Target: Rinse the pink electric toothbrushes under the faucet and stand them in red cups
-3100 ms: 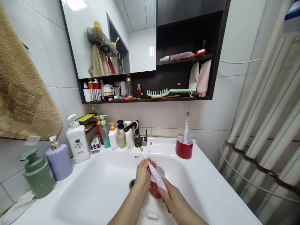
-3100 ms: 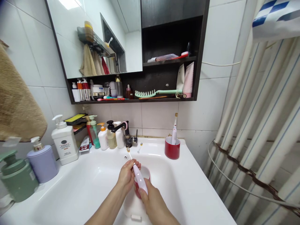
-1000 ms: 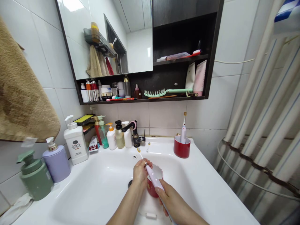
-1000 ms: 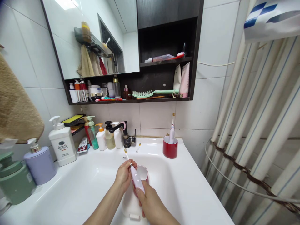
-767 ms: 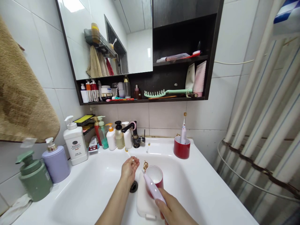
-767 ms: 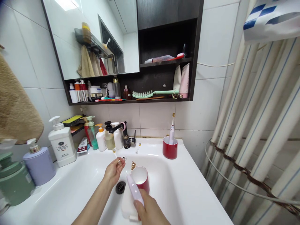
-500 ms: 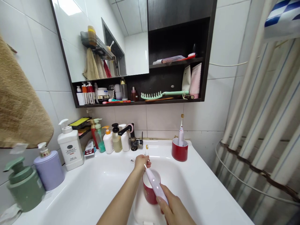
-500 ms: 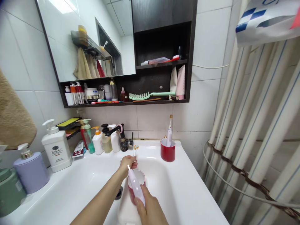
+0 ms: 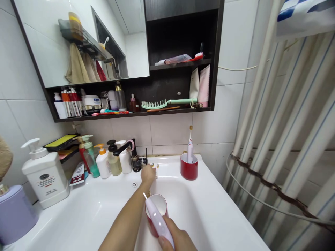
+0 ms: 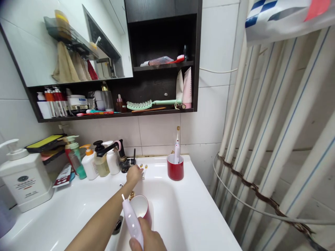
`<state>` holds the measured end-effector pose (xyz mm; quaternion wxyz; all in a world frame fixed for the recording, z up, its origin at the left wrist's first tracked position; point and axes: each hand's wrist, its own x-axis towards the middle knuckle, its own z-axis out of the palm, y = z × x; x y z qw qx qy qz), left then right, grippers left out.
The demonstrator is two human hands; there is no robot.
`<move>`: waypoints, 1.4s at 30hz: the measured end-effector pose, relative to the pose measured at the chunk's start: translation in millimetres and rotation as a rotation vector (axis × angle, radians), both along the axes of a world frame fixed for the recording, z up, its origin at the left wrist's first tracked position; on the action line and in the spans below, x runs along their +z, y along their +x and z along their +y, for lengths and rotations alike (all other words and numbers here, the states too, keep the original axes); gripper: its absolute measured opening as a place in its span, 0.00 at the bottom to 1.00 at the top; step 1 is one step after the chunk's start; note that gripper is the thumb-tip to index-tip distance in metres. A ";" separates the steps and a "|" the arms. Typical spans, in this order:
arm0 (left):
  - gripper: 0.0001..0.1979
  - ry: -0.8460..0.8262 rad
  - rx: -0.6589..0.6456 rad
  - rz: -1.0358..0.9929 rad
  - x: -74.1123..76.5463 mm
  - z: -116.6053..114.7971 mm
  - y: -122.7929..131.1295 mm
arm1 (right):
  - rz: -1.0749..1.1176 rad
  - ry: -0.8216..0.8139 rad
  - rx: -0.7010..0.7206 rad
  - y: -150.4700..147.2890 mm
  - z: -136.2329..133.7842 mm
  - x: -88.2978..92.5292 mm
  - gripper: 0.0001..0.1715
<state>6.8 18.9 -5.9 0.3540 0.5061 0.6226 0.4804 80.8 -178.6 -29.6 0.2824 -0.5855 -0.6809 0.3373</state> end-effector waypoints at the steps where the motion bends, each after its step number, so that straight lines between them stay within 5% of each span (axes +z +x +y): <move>1: 0.14 0.013 0.002 0.008 0.6 -0.9 -3.6 | 0.013 0.005 0.007 0.5 0.0 -0.3 0.23; 11: 0.17 -0.144 -0.057 -0.100 4.6 -22.7 -24.5 | 0.028 0.083 -0.022 1.0 -2.5 6.3 0.22; 18: 0.05 -0.262 -0.240 -0.423 26.1 -90.3 -57.3 | 0.190 0.070 -0.050 -6.7 -11.1 21.2 0.19; 23: 0.05 -0.303 -0.257 -0.869 23.5 -125.5 -56.1 | 0.251 0.035 -0.017 -14.2 -17.0 22.9 0.17; 31: 0.05 -0.309 -0.146 -0.991 16.9 -125.3 -45.9 | 0.281 -0.045 -0.021 -14.5 -14.1 19.3 0.15; 42: 0.05 -0.274 -0.191 -0.932 13.2 -130.8 -41.3 | 0.301 -0.104 -0.033 -12.4 -12.2 12.0 0.16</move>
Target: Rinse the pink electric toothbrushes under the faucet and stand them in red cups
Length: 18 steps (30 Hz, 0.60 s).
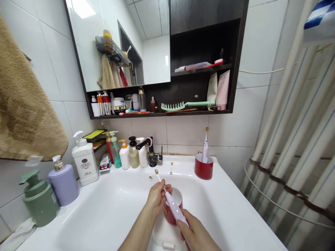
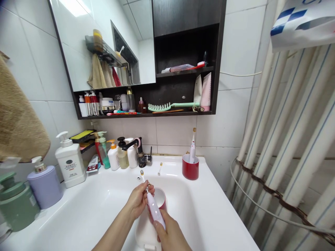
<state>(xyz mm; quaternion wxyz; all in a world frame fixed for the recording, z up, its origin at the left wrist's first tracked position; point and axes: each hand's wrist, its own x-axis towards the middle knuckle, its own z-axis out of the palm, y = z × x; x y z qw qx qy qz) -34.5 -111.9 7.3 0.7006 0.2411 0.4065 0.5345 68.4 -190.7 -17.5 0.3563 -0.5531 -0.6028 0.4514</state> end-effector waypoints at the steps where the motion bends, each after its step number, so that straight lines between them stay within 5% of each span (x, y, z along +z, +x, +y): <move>1: 0.05 0.012 -0.002 0.011 -0.7 -0.7 0.8 | -0.003 0.009 -0.011 0.5 -0.1 0.7 0.16; 7: 0.06 0.059 -0.045 0.034 -3.0 -2.6 3.3 | 0.100 -0.093 0.060 -0.8 -1.7 9.0 0.15; 18: 0.06 0.089 -0.069 0.022 1.4 -6.4 4.1 | 0.127 -0.011 0.011 1.5 -0.4 5.2 0.19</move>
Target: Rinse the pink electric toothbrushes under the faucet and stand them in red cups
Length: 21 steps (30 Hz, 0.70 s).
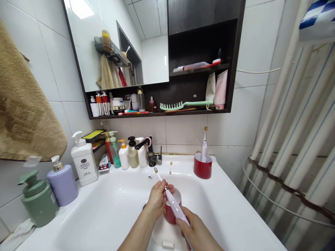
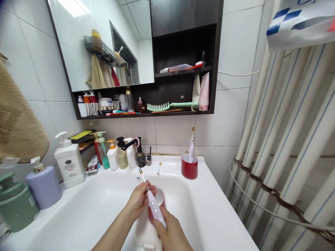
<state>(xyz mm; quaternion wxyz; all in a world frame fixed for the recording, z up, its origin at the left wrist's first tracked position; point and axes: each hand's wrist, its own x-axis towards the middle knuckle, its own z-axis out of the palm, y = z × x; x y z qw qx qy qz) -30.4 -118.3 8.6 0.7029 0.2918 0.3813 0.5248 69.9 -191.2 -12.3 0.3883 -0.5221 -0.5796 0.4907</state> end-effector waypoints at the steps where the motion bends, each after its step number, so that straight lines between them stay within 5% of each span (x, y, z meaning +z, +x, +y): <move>1: 0.06 -0.001 -0.002 -0.016 0.0 -0.3 0.3 | 0.016 -0.026 0.017 -0.5 -0.5 1.8 0.19; 21: 0.06 0.037 -0.039 -0.019 2.3 -5.3 3.2 | 0.038 -0.014 0.051 0.4 -0.5 10.7 0.19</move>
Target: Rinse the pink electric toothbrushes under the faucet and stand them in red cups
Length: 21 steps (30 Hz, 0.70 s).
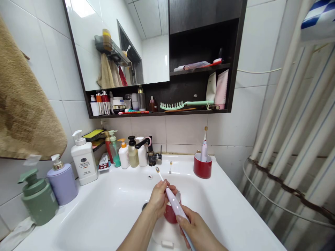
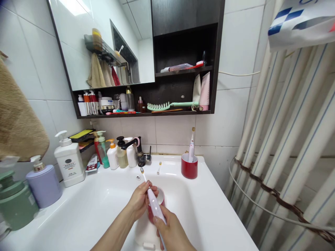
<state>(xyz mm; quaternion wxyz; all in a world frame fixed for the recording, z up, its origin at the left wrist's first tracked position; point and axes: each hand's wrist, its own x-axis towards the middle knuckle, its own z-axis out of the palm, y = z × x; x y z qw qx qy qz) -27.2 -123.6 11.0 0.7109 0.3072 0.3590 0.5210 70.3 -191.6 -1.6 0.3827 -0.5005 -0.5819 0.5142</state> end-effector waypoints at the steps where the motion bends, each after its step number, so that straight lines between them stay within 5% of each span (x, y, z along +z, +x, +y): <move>1: 0.06 0.000 0.001 -0.001 0.1 -0.1 0.0 | -0.001 -0.005 0.001 -0.1 -0.4 0.4 0.19; 8: 0.06 0.014 -0.019 -0.005 -0.6 -0.1 0.6 | 0.000 0.003 -0.055 -2.6 -3.1 2.3 0.19; 14: 0.07 0.038 -0.009 -0.029 0.1 -1.3 2.3 | 0.073 -0.051 0.032 -2.1 0.1 -2.5 0.22; 21: 0.08 0.105 -0.031 -0.015 3.8 -4.2 2.7 | -0.020 0.095 -0.132 -3.6 -3.7 0.3 0.21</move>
